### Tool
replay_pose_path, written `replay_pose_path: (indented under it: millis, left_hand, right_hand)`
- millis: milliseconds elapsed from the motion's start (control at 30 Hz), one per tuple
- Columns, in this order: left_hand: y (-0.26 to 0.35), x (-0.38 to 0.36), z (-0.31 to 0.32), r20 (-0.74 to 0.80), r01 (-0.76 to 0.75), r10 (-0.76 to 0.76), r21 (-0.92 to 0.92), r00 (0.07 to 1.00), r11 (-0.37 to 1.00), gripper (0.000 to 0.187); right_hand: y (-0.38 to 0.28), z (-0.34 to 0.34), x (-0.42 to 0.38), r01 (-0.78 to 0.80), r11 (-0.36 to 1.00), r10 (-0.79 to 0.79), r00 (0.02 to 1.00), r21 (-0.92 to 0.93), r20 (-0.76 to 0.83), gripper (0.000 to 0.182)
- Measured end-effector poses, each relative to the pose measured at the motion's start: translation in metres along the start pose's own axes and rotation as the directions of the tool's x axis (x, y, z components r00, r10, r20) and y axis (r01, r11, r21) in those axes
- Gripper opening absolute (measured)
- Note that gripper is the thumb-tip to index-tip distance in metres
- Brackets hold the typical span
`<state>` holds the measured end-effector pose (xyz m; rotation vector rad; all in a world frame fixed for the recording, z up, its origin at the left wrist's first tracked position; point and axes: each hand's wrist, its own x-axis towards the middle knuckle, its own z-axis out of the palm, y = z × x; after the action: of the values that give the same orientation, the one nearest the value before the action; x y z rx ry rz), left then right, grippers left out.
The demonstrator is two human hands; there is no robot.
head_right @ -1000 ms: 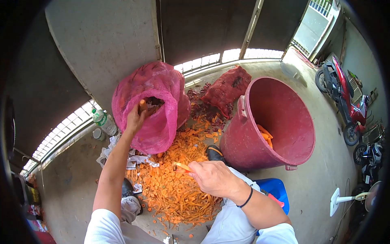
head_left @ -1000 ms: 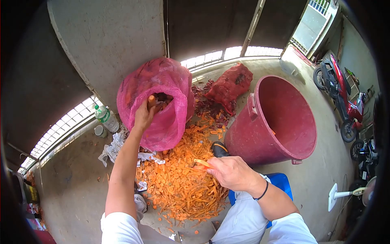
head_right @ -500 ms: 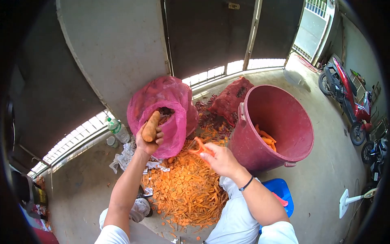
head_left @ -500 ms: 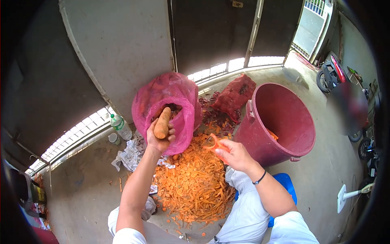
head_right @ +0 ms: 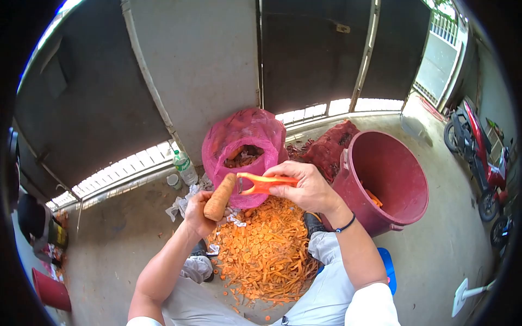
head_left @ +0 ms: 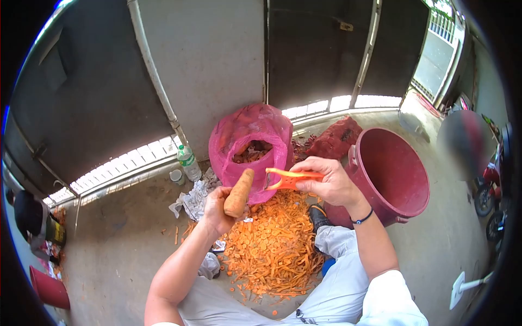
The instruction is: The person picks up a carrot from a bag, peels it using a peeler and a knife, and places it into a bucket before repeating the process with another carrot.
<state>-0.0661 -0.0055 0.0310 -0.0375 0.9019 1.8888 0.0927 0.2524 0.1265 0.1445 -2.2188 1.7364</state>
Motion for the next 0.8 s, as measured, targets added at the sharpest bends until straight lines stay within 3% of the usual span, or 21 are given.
replay_pose_path:
  millis: [33, 100, 167, 200, 300, 333, 367, 433, 467, 500, 533, 567, 600, 633, 667, 700, 733, 767, 800]
  left_hand:
    - [-0.003, -0.001, -0.006, -0.013, 0.029, -0.028, 0.066, 1.000, 0.997, 0.043]
    - [-0.014, 0.003, -0.012, -0.050, 0.045, -0.044, 0.026, 0.998, 0.999, 0.041]
    - [-0.016, 0.004, -0.022, -0.060, 0.096, -0.089, 0.128, 0.994, 0.987, 0.040]
    - [-0.024, 0.015, -0.042, 0.069, 0.088, -0.092, 0.066, 0.993, 0.994, 0.045]
    - [-0.060, 0.036, -0.021, 0.017, 0.215, -0.216, 0.067, 0.976, 0.974, 0.049]
    - [-0.107, 0.079, -0.066, 0.064, 0.268, -0.272, 0.068, 0.960, 0.961, 0.046]
    - [-0.144, 0.103, -0.090, 0.035, 0.115, -0.118, 0.076, 0.992, 0.990, 0.037]
    - [-0.200, 0.143, -0.180, -0.181, 0.172, -0.170, -0.005, 0.969, 0.985, 0.040]
    - [-0.235, 0.154, -0.236, -0.108, 0.275, -0.280, -0.054, 0.954, 0.960, 0.041]
    - [-0.263, 0.161, -0.268, -0.030, 0.382, -0.386, -0.095, 0.922, 0.919, 0.042]
    - [-0.266, 0.151, -0.248, -0.032, 0.409, -0.415, -0.109, 0.909, 0.906, 0.042]
    - [-0.264, 0.151, -0.225, -0.342, 0.360, -0.242, 0.342, 0.908, 0.868, 0.044]
    - [-0.259, 0.151, -0.206, -0.522, 0.389, 0.064, 0.707, 0.851, 0.591, 0.047]
    - [-0.255, 0.168, -0.201, -0.532, 0.399, 0.060, 0.699, 0.844, 0.594, 0.047]
    - [-0.251, 0.189, -0.196, -0.321, 0.227, 0.293, 0.922, 0.900, 0.313, 0.052]
    - [-0.251, 0.205, -0.192, -0.033, 0.055, 0.436, 0.998, 0.900, -0.038, 0.059]
    - [-0.257, 0.220, -0.188, -0.029, 0.051, 0.439, 0.998, 0.898, -0.039, 0.059]
    - [-0.260, 0.247, -0.183, 0.022, 0.066, 0.323, 0.963, 0.946, -0.262, 0.065]
    - [-0.262, 0.279, -0.178, 0.052, 0.050, 0.199, 0.879, 0.979, -0.475, 0.071]
  right_hand:
    - [0.007, 0.005, 0.001, -0.037, 0.999, 0.036, 0.998, 0.032, 0.042, 0.030]
    - [0.031, 0.015, -0.003, -0.108, 0.992, 0.100, 0.987, 0.062, 0.122, 0.030]
    - [0.064, 0.028, -0.013, -0.242, 0.920, 0.236, 0.970, 0.307, 0.058, 0.030]
    - [0.077, 0.030, -0.020, -0.290, 0.900, 0.271, 0.957, 0.327, 0.102, 0.025]
    - [0.126, 0.052, -0.021, -0.337, 0.887, 0.295, 0.939, 0.314, 0.174, 0.024]
    - [0.147, 0.060, -0.020, -0.496, 0.740, 0.431, 0.868, 0.454, 0.246, 0.024]
    - [0.170, 0.064, -0.031, -0.619, 0.543, 0.535, 0.776, 0.567, 0.335, 0.023]
    - [0.209, 0.030, -0.036, -0.649, 0.508, 0.584, 0.743, 0.566, 0.328, 0.022]
    - [0.230, 0.023, -0.048, -0.692, 0.432, 0.626, 0.691, 0.579, 0.360, 0.021]
    - [0.249, 0.018, -0.054, -0.691, 0.407, 0.717, 0.647, 0.598, 0.260, 0.017]
    - [0.261, 0.012, -0.055, -0.680, 0.477, 0.766, 0.632, 0.557, 0.115, 0.017]
    - [0.273, 0.000, -0.045, -0.678, 0.552, 0.784, 0.621, 0.485, -0.023, 0.018]
    - [0.267, -0.009, -0.032, -0.641, 0.591, 0.767, 0.634, 0.489, -0.095, 0.016]
    - [0.247, -0.018, -0.017, -0.595, 0.636, 0.741, 0.649, 0.492, -0.172, 0.014]
    - [0.230, -0.028, -0.008, -0.561, 0.700, 0.677, 0.719, 0.443, -0.159, 0.013]
    - [0.212, -0.039, 0.002, -0.517, 0.762, 0.604, 0.784, 0.391, -0.142, 0.011]
    - [0.190, -0.042, 0.011, -0.498, 0.819, 0.560, 0.801, 0.284, -0.211, 0.012]
    - [0.174, -0.046, 0.015, -0.480, 0.833, 0.541, 0.811, 0.275, -0.223, 0.012]
    - [0.161, -0.048, 0.012, -0.426, 0.898, 0.439, 0.863, 0.106, -0.249, 0.013]
